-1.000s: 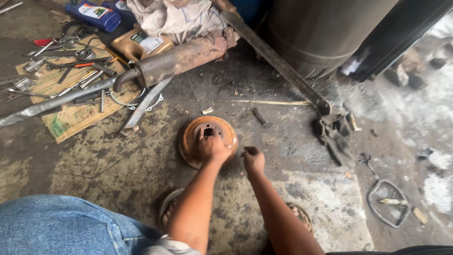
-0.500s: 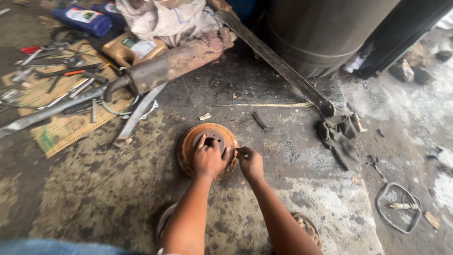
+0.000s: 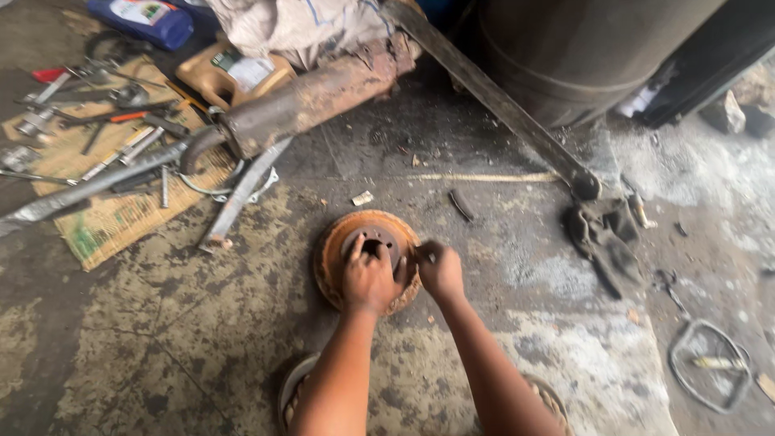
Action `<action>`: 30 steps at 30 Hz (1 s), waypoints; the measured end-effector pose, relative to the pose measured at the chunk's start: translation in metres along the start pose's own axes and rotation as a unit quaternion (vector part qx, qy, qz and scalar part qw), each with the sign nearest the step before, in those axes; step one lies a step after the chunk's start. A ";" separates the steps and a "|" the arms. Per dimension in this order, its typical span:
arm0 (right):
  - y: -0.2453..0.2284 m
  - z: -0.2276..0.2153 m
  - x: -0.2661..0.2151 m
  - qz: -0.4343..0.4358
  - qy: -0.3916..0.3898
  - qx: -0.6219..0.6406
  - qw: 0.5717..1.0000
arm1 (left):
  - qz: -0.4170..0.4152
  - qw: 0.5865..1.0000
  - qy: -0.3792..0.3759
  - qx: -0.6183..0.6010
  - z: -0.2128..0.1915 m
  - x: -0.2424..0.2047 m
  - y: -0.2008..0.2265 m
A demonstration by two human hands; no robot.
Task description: The person is cleaning a rusty brake drum using a small metal tool. They scrape the surface of the drum to remove rust and debris, rotating the drum to access different areas. The task is performed on the floor of a workshop.
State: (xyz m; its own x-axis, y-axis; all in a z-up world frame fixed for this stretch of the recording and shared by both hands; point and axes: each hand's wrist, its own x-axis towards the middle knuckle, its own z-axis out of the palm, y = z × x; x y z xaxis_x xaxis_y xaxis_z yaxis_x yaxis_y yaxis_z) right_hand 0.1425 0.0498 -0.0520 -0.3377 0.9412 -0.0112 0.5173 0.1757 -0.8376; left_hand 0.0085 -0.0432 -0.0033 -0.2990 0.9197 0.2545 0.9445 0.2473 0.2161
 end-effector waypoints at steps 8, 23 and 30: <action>0.016 -0.008 0.020 0.004 -0.089 0.013 0.996 | -0.003 0.999 0.011 0.030 -0.003 0.007 0.002; 0.010 -0.024 0.006 -0.053 -0.065 0.012 0.996 | -0.005 1.000 -0.009 0.010 0.009 -0.003 0.006; -0.009 -0.011 -0.005 -0.023 -0.025 -0.066 0.997 | 0.010 0.999 0.039 0.016 0.002 0.001 0.001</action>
State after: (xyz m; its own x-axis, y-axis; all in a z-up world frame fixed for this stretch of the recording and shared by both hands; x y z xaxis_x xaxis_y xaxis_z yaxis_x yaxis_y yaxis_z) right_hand 0.1483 0.0467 -0.0389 -0.4012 0.9160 -0.0041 0.5981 0.2585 -0.7586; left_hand 0.0090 -0.0415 -0.0043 -0.2886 0.8985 0.3307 0.9538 0.2398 0.1808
